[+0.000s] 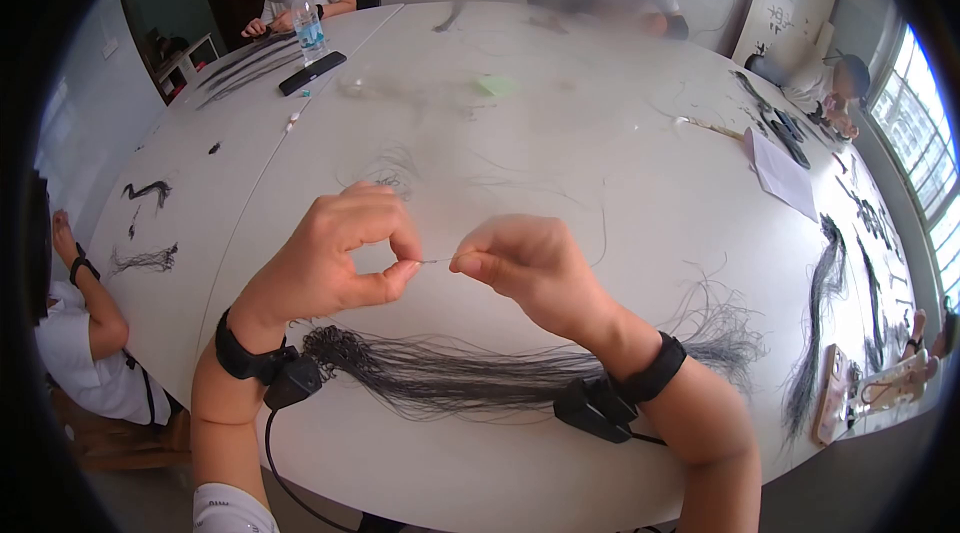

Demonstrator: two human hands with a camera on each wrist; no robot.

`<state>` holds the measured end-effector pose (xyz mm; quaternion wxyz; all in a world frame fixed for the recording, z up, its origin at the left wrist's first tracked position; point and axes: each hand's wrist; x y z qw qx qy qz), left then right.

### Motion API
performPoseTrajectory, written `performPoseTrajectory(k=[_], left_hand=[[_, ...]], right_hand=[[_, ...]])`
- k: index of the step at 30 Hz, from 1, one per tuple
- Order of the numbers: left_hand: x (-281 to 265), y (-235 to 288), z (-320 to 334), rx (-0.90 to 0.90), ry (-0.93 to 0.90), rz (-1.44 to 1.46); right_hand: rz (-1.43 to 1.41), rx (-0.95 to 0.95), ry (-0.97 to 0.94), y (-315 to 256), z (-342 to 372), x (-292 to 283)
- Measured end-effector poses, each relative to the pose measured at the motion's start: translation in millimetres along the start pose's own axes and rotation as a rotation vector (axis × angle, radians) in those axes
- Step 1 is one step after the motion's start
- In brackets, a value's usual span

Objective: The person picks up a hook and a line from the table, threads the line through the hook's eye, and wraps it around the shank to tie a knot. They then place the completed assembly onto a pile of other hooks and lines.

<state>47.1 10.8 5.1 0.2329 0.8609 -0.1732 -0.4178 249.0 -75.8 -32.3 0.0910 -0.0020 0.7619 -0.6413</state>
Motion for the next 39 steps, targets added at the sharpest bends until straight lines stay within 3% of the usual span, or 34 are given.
performPoseTrajectory(k=[2, 3, 5, 11, 14, 16, 21, 25, 27, 29, 33, 39], left_hand=[[-3, -2, 2, -0.075, -0.033, 0.01], [-5, -2, 2, -0.066, -0.031, 0.019], [-13, -2, 3, -0.231, -0.042, -0.006], [-29, -19, 7, -0.373, -0.082, -0.02], [-30, -27, 11, -0.402, -0.051, 0.007], [-29, -29, 14, -0.515, -0.05, 0.002], [-34, -40, 34, -0.511, -0.032, -0.038], [-43, -39, 54, -0.589, 0.047, -0.016], [-47, -40, 66, -0.63, 0.059, -0.008], [-50, -42, 79, -0.666, 0.075, -0.008], [-52, -40, 93, -0.706, 0.074, 0.028], [-53, -36, 103, -0.792, -0.133, 0.056]], right_hand=[[0.192, 0.133, -0.005, -11, -1, 0], [0.201, 0.139, 0.002, -9, -2, -2], [0.07, 0.181, 0.087, -4, -3, -8], [-0.096, -0.006, 0.222, -24, -3, -23], [-0.077, -0.104, 0.402, -39, -3, -27], [-0.004, -0.093, 0.42, -44, -5, -35], [0.108, -0.165, 0.444, -58, -6, -56], [0.026, -0.277, 0.465, -47, -4, -81], [0.041, -0.215, 0.53, -50, 0, -84], [0.088, -0.183, 0.437, -54, 8, -90], [0.235, -0.076, 0.447, -54, 23, -105], [0.391, 0.121, 0.47, -38, 63, -158]])
Point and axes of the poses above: each hand's wrist, its own z-axis away from the middle knuckle, its own x-axis out of the palm, y = z × x, and after that the axes turned 7 degrees about z, right-handed
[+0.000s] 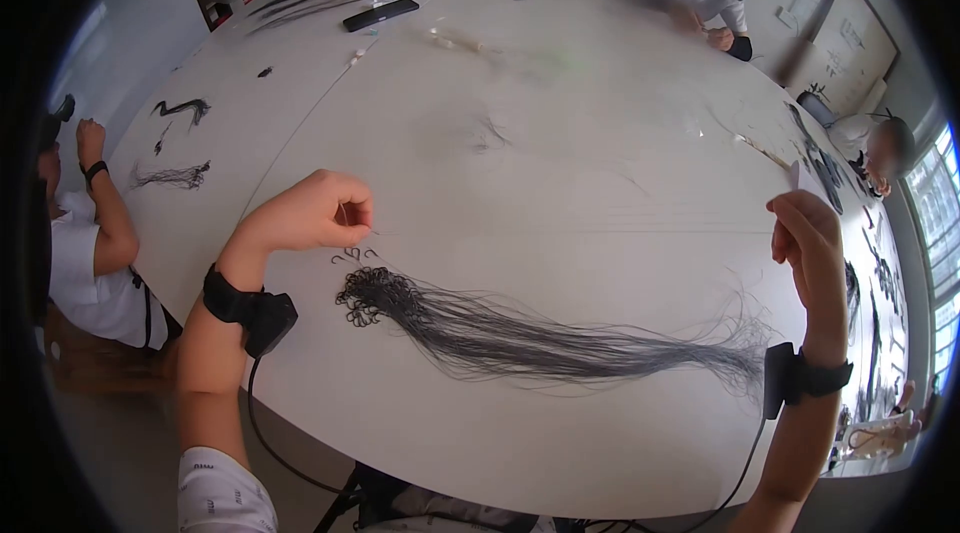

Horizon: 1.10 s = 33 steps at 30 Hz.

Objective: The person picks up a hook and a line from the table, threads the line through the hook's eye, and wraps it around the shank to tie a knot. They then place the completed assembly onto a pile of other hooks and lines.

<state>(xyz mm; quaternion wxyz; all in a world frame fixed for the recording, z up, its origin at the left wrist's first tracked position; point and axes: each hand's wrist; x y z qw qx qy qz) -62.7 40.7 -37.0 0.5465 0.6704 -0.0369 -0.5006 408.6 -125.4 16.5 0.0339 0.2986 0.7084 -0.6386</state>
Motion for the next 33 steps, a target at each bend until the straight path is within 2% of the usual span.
performPoseTrajectory(k=[2, 5, 6, 8, 12, 14, 17, 18, 20, 22, 24, 25, 26, 28, 30, 32, 33], left_hand=[[1, -4, 0, 0.028, -0.058, -0.082], [3, -10, -1, 0.031, -0.082, -0.102], [3, -11, -1, 0.03, -0.08, -0.1], [3, -11, 0, -0.043, -0.121, -0.097], [3, -9, 0, -0.128, -0.154, -0.114], [4, -14, -2, -0.048, -0.125, -0.115], [4, -12, -2, -0.028, -0.109, -0.109], [5, -12, -2, -0.029, -0.108, -0.109], [5, -12, -1, -0.014, -0.102, -0.107], [4, -11, -2, -0.032, -0.115, -0.112], [4, -9, -1, -0.049, -0.127, -0.116], [3, -8, -1, -0.062, -0.131, -0.113], [3, -7, -1, -0.076, -0.135, -0.109], [3, -7, -1, -0.075, -0.133, -0.11], [3, -9, 0, -0.077, -0.129, -0.11], [4, -14, -1, -0.03, -0.103, -0.055], [4, -14, -1, -0.032, -0.101, -0.054]], right_hand=[[0.045, 0.069, 0.012, 20, 4, -20], [0.285, 0.234, 0.123, 42, 13, -43], [0.286, 0.233, 0.122, 46, 18, -48], [0.424, 0.356, 0.127, 53, 26, -60], [0.647, 0.431, 0.098, 83, 36, -89], [0.696, 0.456, 0.071, 88, 39, -92], [0.827, 0.492, 0.029, 66, 46, -63], [0.827, 0.49, 0.028, 66, 47, -56], [0.819, 0.328, -0.001, 69, 48, -42], [0.864, 0.357, -0.019, 48, 48, -14], [1.002, 0.154, -0.072, 42, 48, 5], [1.027, 0.157, -0.106, 19, 50, 25], [1.027, 0.156, -0.107, 17, 50, 34], [0.9, -0.002, -0.188, 16, 50, 49], [0.909, 0.029, -0.243, 5, 51, 64], [0.936, -0.061, -0.266, -2, 52, 79], [0.918, -0.034, -0.313, -3, 51, 83]])
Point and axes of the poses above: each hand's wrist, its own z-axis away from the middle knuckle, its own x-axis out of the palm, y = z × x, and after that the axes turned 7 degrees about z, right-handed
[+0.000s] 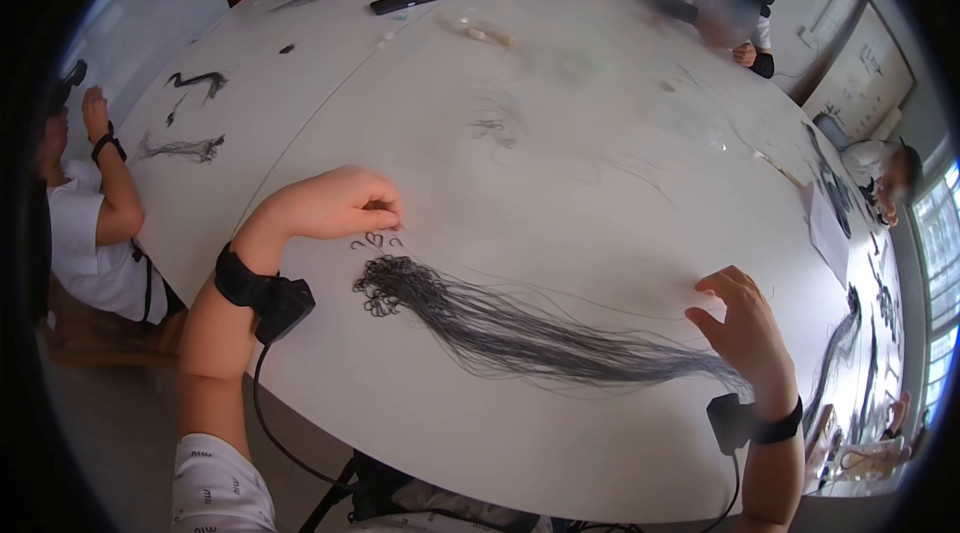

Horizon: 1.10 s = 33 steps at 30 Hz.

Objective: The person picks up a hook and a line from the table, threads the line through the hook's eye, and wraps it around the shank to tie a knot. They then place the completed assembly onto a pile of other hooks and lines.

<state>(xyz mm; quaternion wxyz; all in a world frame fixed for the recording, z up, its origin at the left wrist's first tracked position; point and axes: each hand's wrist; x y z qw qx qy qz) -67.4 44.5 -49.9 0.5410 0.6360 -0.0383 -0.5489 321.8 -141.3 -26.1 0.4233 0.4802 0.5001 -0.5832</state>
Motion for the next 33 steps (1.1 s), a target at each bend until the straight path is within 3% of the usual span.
performPoseTrajectory(k=[6, 8, 11, 13, 19, 21, 23, 28, 33], left_hand=[[0, 6, 0, -0.038, -0.018, -0.062], [3, 3, 1, 0.08, 0.084, -0.044], [10, 9, 1, 0.056, 0.162, -0.093], [15, 17, 3, 0.12, 0.199, -0.118], [33, 45, 11, 0.288, 0.286, -0.047], [37, 49, 13, 0.342, 0.292, -0.019], [40, 55, 15, 0.417, 0.287, 0.041], [47, 60, 20, 0.483, 0.26, 0.143], [46, 61, 22, 0.452, 0.183, 0.226]], right_hand=[[0.043, -0.154, 0.039, -27, -5, 7], [0.077, -0.197, 0.05, -33, -6, 8], [0.101, -0.215, 0.023, -45, -11, 7], [-0.086, -0.208, -0.071, -59, -14, 7], [-0.432, -0.512, -0.089, -114, -26, 17], [-0.56, -0.484, -0.194, -135, -30, 16], [-0.751, -0.431, -0.172, -146, -34, 29], [-0.928, -0.328, -0.275, -156, -40, 34], [-1.076, -0.25, -0.397, -153, -41, 34]])
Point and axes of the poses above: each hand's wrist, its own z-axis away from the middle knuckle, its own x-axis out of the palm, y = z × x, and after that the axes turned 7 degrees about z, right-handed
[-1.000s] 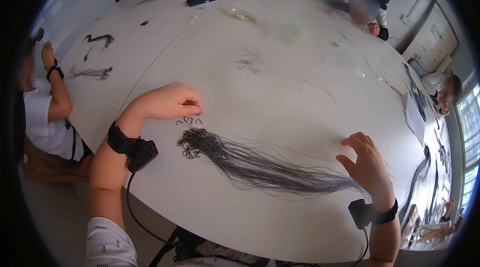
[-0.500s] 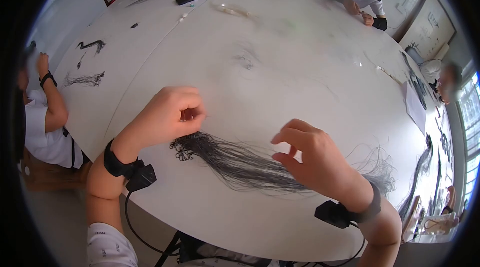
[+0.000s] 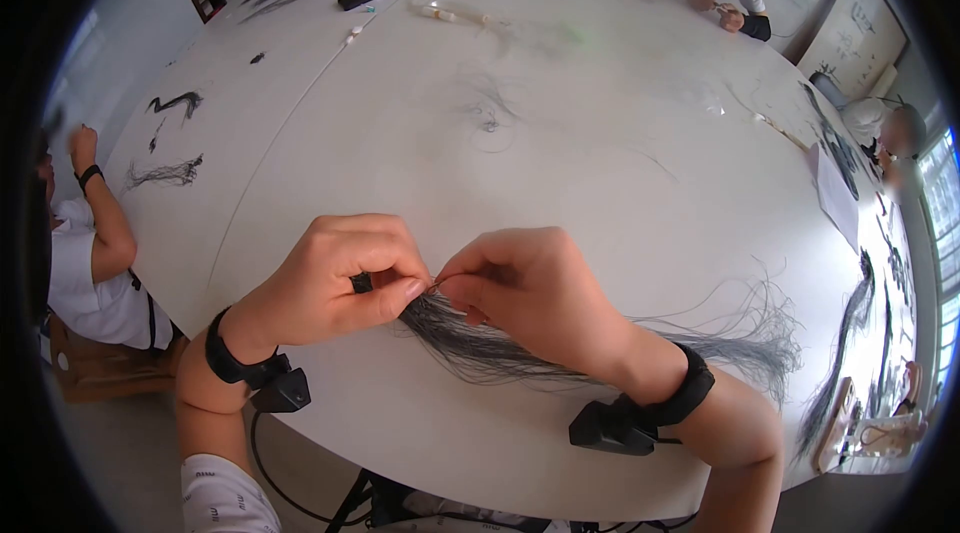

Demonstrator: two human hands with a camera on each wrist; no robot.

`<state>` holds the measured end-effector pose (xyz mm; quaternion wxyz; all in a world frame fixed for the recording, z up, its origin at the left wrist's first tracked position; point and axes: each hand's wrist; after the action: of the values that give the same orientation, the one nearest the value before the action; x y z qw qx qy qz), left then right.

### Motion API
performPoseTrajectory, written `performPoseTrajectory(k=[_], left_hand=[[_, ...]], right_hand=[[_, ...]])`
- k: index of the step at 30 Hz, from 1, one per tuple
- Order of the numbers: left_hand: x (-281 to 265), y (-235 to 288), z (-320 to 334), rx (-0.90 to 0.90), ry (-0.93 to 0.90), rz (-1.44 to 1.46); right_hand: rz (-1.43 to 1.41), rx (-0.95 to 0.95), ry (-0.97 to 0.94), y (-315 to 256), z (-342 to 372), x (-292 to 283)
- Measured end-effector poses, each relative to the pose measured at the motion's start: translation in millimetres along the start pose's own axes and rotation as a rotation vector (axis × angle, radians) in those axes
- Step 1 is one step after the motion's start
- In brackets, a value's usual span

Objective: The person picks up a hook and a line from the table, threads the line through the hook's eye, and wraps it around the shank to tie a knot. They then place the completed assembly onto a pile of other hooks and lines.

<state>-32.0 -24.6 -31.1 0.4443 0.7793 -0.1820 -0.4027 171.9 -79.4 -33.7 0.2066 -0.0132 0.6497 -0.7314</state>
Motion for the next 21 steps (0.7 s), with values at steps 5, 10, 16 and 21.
performPoseTrajectory(k=[5, 10, 16, 21], left_hand=[[5, -3, -1, 0.006, -0.001, 0.052], [7, -5, -2, 0.16, 0.023, -0.141], [3, -5, -2, 0.145, 0.128, -0.103], [11, -6, -3, 0.099, 0.128, -0.058]], right_hand=[[-0.098, -0.014, -0.009, 6, 2, 0], [-0.121, -0.029, -0.026, 4, 6, 1], [-0.09, -0.017, 0.068, 8, 5, -4], [-0.061, 0.016, 0.077, 3, 7, 1]])
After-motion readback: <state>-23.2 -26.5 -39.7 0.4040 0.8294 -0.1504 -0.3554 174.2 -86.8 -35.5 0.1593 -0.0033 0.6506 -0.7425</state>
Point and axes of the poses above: each hand's wrist, its own z-axis away from the middle knuckle, its own x-axis out of the palm, y = z × x, and after that the axes turned 7 degrees about z, right-handed
